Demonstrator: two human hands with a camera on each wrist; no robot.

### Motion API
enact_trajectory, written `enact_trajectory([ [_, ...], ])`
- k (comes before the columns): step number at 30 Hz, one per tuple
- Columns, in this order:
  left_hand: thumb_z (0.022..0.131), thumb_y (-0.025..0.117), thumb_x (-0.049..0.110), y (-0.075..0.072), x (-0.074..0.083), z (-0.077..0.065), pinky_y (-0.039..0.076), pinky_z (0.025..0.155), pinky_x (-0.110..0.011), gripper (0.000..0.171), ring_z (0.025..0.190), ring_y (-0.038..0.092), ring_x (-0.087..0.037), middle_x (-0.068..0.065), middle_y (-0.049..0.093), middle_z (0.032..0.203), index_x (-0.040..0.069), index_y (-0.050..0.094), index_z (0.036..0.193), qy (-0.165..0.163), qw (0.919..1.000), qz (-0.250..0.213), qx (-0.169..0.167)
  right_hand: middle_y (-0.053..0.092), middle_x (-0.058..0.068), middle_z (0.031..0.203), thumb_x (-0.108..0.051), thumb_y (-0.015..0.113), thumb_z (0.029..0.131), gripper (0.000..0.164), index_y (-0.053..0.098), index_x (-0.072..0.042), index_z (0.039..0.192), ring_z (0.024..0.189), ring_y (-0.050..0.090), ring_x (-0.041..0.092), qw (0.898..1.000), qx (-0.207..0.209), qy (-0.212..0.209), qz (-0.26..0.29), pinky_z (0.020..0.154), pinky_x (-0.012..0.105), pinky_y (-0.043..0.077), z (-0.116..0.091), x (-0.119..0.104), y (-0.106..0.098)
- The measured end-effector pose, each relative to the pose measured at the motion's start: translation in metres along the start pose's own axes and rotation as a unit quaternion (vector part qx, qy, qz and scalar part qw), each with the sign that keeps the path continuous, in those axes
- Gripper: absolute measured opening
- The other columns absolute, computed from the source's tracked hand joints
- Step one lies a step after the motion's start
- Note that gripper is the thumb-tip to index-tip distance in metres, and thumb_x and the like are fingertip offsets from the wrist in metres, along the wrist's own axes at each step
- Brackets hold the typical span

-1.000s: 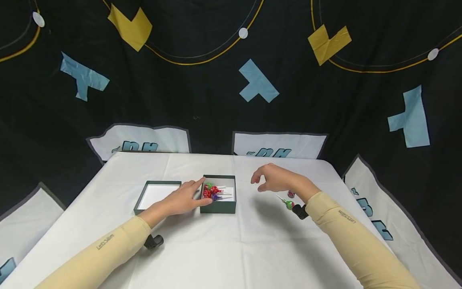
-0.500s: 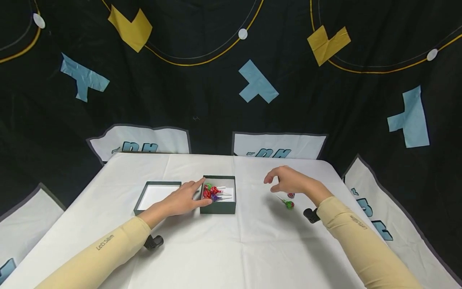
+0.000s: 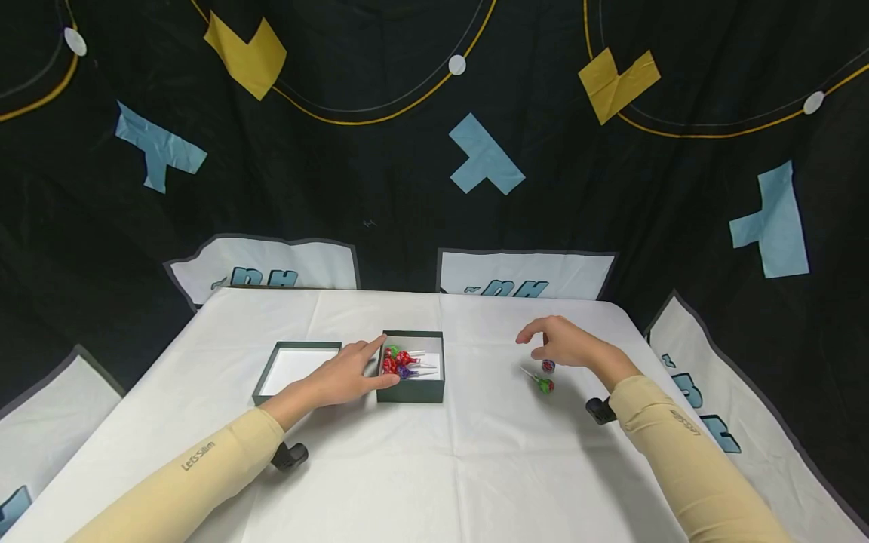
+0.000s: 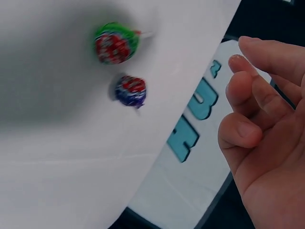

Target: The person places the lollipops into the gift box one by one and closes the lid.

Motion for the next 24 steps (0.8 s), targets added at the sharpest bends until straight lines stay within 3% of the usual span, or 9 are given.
enact_trajectory([
  [15,0.087,0.06,0.072,0.0,0.0,0.0,0.036,0.112,-0.063,0.097,0.145,0.038,-0.039,-0.024,0.041,0.155,0.018,0.026,0.161,-0.001,1.0,0.004,0.001,0.066,0.019,0.125,-0.001,0.068,0.092,0.032,0.07,-0.004,0.123,0.084,0.049,0.023,0.998,0.06,0.01,0.017,0.064,0.03,0.046,-0.004,0.044,0.002],
  [24,0.087,0.059,0.073,0.001,-0.001,0.001,0.038,0.111,-0.062,0.098,0.143,0.04,-0.038,-0.022,0.043,0.154,0.017,0.027,0.161,0.003,1.0,0.004,0.003,0.064,0.018,0.129,-0.001,0.067,0.092,0.032,0.069,-0.004,0.124,0.094,0.05,0.026,0.996,0.081,0.029,0.005,0.075,0.033,0.046,-0.002,0.065,0.004],
])
Point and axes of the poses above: each hand's wrist, its own z-axis towards the middle knuckle, its own y-axis out of the palm, x = y × z, the point moved 7 cm from there along z, towards the middle knuckle
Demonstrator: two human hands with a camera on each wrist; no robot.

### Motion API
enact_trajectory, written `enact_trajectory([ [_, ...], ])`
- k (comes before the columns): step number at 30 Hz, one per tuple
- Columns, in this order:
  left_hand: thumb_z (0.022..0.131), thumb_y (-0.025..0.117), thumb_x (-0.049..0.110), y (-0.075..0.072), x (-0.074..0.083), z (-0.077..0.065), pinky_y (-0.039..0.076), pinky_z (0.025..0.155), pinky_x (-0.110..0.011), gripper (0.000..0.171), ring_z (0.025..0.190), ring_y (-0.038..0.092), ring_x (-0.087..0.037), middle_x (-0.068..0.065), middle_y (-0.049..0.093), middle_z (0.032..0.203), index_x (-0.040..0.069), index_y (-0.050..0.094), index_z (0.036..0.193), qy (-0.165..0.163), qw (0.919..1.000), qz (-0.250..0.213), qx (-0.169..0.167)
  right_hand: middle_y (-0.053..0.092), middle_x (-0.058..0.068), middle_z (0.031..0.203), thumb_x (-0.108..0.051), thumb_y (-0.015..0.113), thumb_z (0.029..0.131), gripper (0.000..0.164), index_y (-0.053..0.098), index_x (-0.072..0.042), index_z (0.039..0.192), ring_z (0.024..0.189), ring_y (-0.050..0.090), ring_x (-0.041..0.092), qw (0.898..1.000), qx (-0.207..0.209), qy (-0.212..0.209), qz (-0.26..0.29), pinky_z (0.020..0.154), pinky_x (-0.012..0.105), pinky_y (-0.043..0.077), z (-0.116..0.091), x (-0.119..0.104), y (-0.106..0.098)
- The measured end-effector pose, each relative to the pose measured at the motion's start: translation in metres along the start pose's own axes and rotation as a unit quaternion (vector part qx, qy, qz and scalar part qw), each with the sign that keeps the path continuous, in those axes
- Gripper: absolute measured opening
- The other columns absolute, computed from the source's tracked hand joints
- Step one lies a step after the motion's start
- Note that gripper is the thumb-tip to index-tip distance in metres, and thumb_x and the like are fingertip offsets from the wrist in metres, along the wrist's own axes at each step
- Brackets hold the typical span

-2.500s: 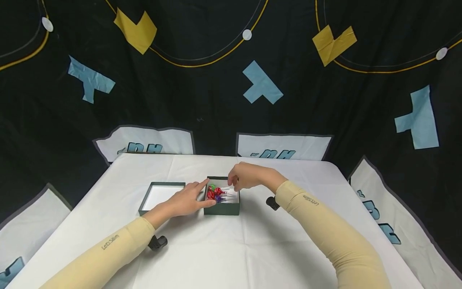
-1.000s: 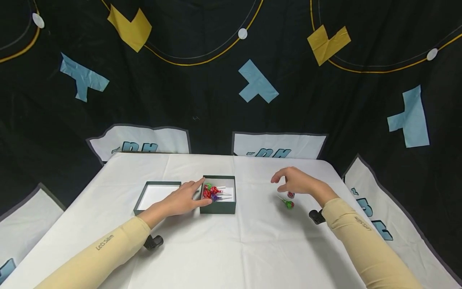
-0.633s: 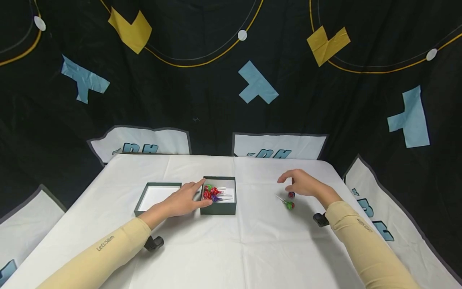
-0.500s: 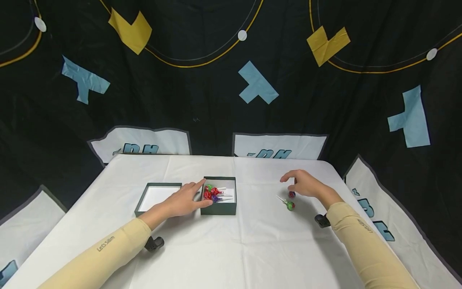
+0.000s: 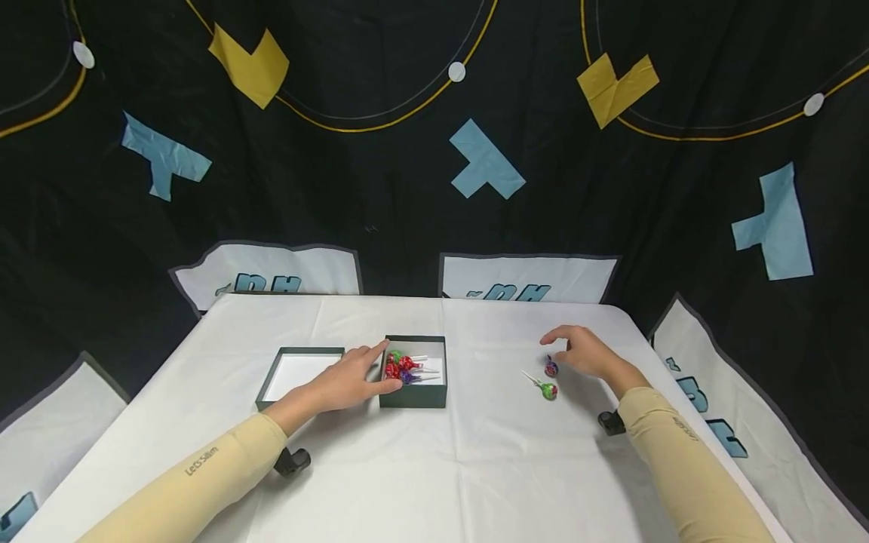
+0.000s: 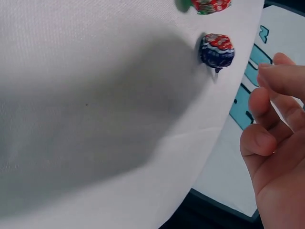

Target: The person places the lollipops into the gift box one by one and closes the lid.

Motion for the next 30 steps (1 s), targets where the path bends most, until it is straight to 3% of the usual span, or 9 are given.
enact_trajectory([
  [17,0.086,0.058,0.075,-0.002,0.002,-0.002,0.04,0.108,-0.063,0.099,0.141,0.042,-0.037,-0.022,0.045,0.152,0.017,0.029,0.16,0.003,1.0,-0.001,0.002,0.063,0.018,0.13,-0.004,0.069,0.092,0.031,0.071,-0.008,0.123,0.093,0.05,0.027,0.999,0.006,0.04,0.005,0.071,0.032,0.046,0.005,0.021,0.013],
  [30,0.086,0.059,0.075,-0.001,0.002,-0.002,0.039,0.108,-0.065,0.099,0.143,0.041,-0.037,-0.022,0.044,0.153,0.018,0.028,0.161,-0.004,1.0,0.002,0.003,0.065,0.019,0.125,-0.001,0.065,0.093,0.028,0.073,-0.007,0.119,0.088,0.05,0.024,1.0,-0.001,0.028,0.008,0.068,0.033,0.044,0.005,0.024,0.019],
])
Point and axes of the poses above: each hand's wrist, its own z-axis towards the middle knuckle, its own y-axis out of the palm, x = y × z, the point moved 7 cm from there along z, towards the middle knuckle
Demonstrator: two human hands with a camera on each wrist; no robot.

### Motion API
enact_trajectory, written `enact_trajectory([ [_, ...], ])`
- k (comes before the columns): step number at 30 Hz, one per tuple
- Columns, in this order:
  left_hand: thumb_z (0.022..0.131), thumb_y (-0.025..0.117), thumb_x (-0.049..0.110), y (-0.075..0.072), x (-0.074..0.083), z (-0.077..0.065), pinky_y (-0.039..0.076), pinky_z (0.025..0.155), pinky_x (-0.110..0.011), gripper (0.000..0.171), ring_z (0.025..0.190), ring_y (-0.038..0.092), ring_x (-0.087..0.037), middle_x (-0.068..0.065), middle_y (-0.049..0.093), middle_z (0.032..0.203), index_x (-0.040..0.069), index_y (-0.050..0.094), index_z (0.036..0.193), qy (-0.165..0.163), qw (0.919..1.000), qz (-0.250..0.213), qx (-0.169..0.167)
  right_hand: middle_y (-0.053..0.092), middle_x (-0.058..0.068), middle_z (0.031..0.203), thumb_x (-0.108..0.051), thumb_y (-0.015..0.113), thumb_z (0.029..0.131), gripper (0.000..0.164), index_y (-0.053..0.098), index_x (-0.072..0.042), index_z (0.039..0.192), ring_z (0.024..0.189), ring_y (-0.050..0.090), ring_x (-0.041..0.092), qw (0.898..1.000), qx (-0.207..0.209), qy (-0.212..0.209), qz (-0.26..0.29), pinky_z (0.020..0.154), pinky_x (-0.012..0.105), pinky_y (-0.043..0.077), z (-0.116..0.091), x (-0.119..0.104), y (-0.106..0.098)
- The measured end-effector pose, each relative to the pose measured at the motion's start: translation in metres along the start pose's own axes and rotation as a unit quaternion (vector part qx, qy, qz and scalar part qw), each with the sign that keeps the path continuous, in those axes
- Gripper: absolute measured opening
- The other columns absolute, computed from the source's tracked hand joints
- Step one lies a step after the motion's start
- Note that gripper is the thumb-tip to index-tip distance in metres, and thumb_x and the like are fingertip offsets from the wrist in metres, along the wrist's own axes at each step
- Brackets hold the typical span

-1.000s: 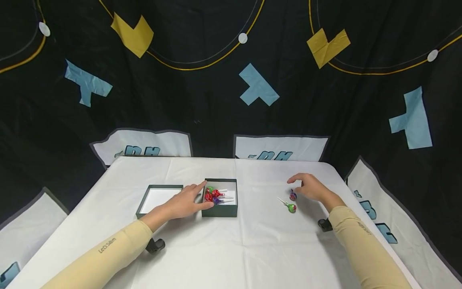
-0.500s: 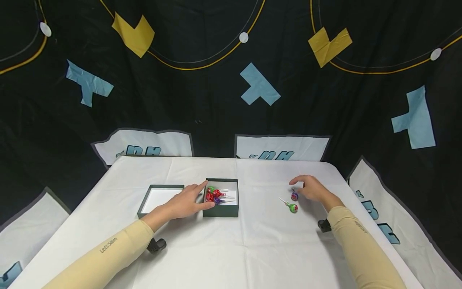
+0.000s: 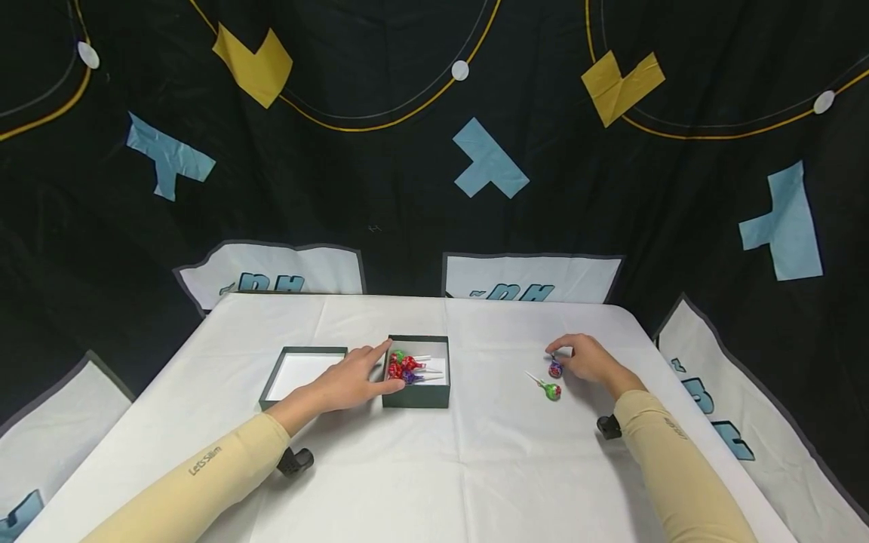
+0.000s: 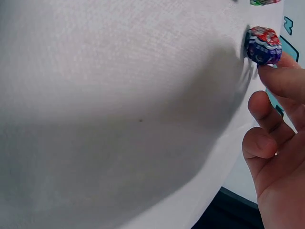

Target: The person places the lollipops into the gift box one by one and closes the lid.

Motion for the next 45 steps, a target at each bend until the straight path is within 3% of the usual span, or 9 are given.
enact_trajectory([
  [10,0.085,0.058,0.076,0.0,-0.001,0.0,0.039,0.109,-0.063,0.1,0.143,0.041,-0.037,-0.021,0.045,0.153,0.019,0.028,0.161,-0.003,1.0,0.002,0.0,0.069,0.016,0.122,0.005,0.063,0.091,0.026,0.077,-0.01,0.107,0.096,0.055,0.025,1.0,0.002,-0.018,-0.025,0.079,0.037,0.048,0.002,0.005,0.003],
  [15,0.085,0.058,0.076,0.002,-0.001,0.001,0.04,0.108,-0.064,0.099,0.142,0.042,-0.037,-0.021,0.045,0.153,0.019,0.028,0.161,0.0,1.0,-0.001,0.002,0.068,0.017,0.123,0.005,0.064,0.09,0.025,0.078,-0.009,0.105,0.106,0.059,0.032,0.999,0.002,-0.025,-0.037,0.089,0.048,0.051,0.004,0.005,0.004],
  [21,0.087,0.059,0.073,0.003,0.0,0.001,0.04,0.107,-0.065,0.097,0.142,0.042,-0.038,-0.022,0.045,0.152,0.018,0.029,0.161,0.002,1.0,-0.002,0.001,0.066,0.02,0.126,0.002,0.068,0.091,0.021,0.08,-0.009,0.103,0.121,0.056,0.042,0.999,0.005,0.0,-0.039,0.101,0.059,0.046,0.004,0.008,0.004],
  [28,0.085,0.057,0.077,0.002,-0.001,0.0,0.04,0.108,-0.064,0.099,0.143,0.041,-0.037,-0.022,0.045,0.153,0.02,0.028,0.161,-0.001,1.0,0.003,0.0,0.068,0.018,0.125,0.0,0.068,0.092,0.02,0.08,-0.011,0.104,0.117,0.059,0.039,0.999,0.003,0.021,-0.034,0.099,0.058,0.047,0.004,0.013,0.006],
  [37,0.085,0.057,0.077,0.002,-0.001,0.001,0.039,0.109,-0.065,0.1,0.144,0.04,-0.038,-0.022,0.044,0.154,0.02,0.027,0.161,-0.004,1.0,0.003,-0.003,0.071,0.014,0.11,0.002,0.068,0.091,0.018,0.081,-0.009,0.096,0.109,0.062,0.037,0.999,0.024,0.011,-0.04,0.097,0.058,0.049,0.0,0.015,0.006],
  [45,0.085,0.058,0.076,0.002,-0.003,0.001,0.037,0.11,-0.065,0.1,0.145,0.038,-0.038,-0.021,0.042,0.155,0.02,0.026,0.161,-0.009,0.9999,0.002,-0.006,0.071,0.01,0.105,-0.001,0.069,0.092,0.016,0.08,-0.008,0.101,0.103,0.062,0.031,0.998,0.018,0.04,-0.039,0.097,0.055,0.051,-0.003,0.016,0.006],
])
Point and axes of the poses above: each hand's wrist, its own z-axis towards the middle knuckle, its own y-axis out of the palm, x = y × z, the point moved 7 cm from there along z, towards the middle knuckle
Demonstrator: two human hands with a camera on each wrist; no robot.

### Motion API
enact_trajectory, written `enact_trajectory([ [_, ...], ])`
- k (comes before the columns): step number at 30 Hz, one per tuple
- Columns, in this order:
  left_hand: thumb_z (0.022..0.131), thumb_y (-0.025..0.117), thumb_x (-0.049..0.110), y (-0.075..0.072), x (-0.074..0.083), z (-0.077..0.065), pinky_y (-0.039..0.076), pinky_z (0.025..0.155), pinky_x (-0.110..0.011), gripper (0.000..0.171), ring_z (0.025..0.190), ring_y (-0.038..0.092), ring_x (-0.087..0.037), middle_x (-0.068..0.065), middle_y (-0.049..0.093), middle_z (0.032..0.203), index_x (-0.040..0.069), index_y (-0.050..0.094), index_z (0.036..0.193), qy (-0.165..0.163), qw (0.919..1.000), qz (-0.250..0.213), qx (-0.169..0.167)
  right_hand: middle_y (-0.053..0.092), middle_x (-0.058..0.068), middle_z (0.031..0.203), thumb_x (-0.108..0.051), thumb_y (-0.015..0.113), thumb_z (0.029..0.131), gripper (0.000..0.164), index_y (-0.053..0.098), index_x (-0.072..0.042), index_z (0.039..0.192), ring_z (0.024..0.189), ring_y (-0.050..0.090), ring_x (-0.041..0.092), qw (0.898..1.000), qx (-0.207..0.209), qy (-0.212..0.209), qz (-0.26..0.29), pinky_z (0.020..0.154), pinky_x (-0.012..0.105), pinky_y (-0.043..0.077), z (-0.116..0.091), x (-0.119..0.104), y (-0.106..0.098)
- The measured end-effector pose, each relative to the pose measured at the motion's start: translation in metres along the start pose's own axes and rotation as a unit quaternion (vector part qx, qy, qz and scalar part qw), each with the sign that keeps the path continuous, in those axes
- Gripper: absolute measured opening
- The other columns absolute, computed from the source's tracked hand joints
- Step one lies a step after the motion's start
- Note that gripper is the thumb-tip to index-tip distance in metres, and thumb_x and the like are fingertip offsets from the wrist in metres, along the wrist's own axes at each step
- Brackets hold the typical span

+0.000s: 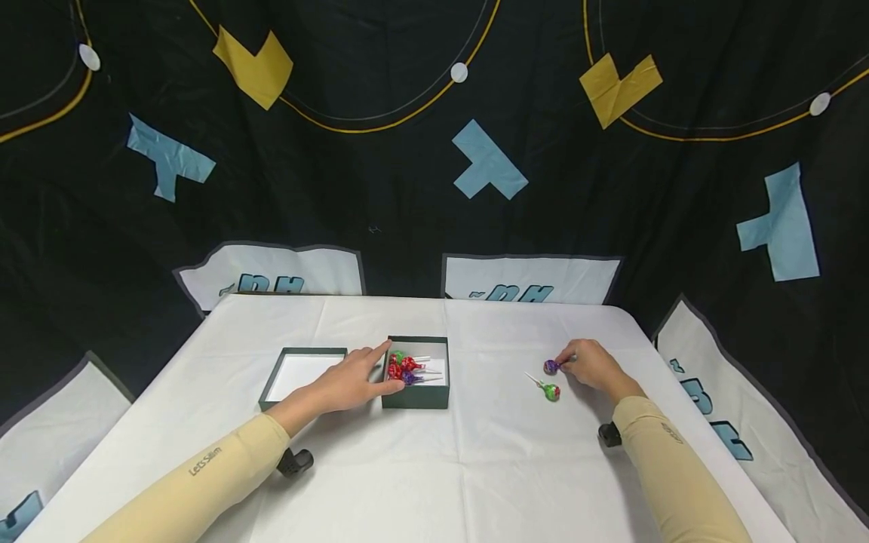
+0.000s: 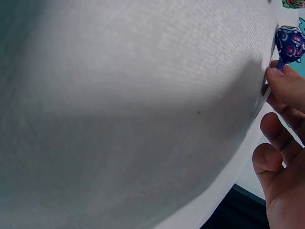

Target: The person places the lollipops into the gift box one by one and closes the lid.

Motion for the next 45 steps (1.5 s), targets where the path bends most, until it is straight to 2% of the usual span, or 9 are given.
enact_trajectory([
  [11,0.086,0.058,0.075,-0.0006,0.0021,0.001,0.041,0.107,-0.064,0.098,0.142,0.042,-0.038,-0.022,0.045,0.153,0.018,0.028,0.161,0.01,0.9999,0.006,0.005,0.073,0.015,0.108,0.001,0.069,0.091,0.015,0.079,-0.006,0.1,0.104,0.065,0.033,1.0,0.005,-0.012,-0.012,0.095,0.056,0.052,-0.0016,-0.0039,-0.001],
  [20,0.086,0.058,0.075,-0.0015,0.0033,0.0017,0.042,0.107,-0.063,0.098,0.141,0.044,-0.037,-0.022,0.047,0.151,0.018,0.029,0.161,0.011,0.9999,0.007,0.006,0.074,0.013,0.105,0.002,0.07,0.09,0.016,0.079,-0.004,0.101,0.094,0.064,0.025,1.0,0.002,-0.012,-0.018,0.089,0.05,0.055,-0.0036,-0.0047,-0.0019],
  [36,0.087,0.06,0.071,-0.0007,0.0031,-0.0003,0.038,0.11,-0.064,0.096,0.142,0.042,-0.038,-0.023,0.045,0.152,0.018,0.029,0.16,0.005,0.9999,0.0,0.009,0.074,0.012,0.104,0.0,0.072,0.09,0.015,0.079,-0.004,0.102,0.093,0.062,0.024,1.0,-0.012,-0.008,-0.003,0.088,0.048,0.056,-0.0072,-0.0008,-0.0014],
  [45,0.087,0.061,0.07,-0.0015,0.0028,-0.001,0.037,0.11,-0.064,0.095,0.143,0.04,-0.038,-0.022,0.044,0.153,0.018,0.029,0.16,0.004,0.9999,-0.004,0.009,0.074,0.012,0.104,0.0,0.072,0.089,0.015,0.079,-0.004,0.102,0.092,0.062,0.022,1.0,-0.015,-0.019,0.002,0.085,0.046,0.057,-0.0078,-0.0054,-0.0042],
])
Point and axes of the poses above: each hand's wrist, its own z-axis towards the middle knuckle, its own y-axis out of the palm, x = y × z, the point moved 7 cm from there along z, towards the middle knuckle
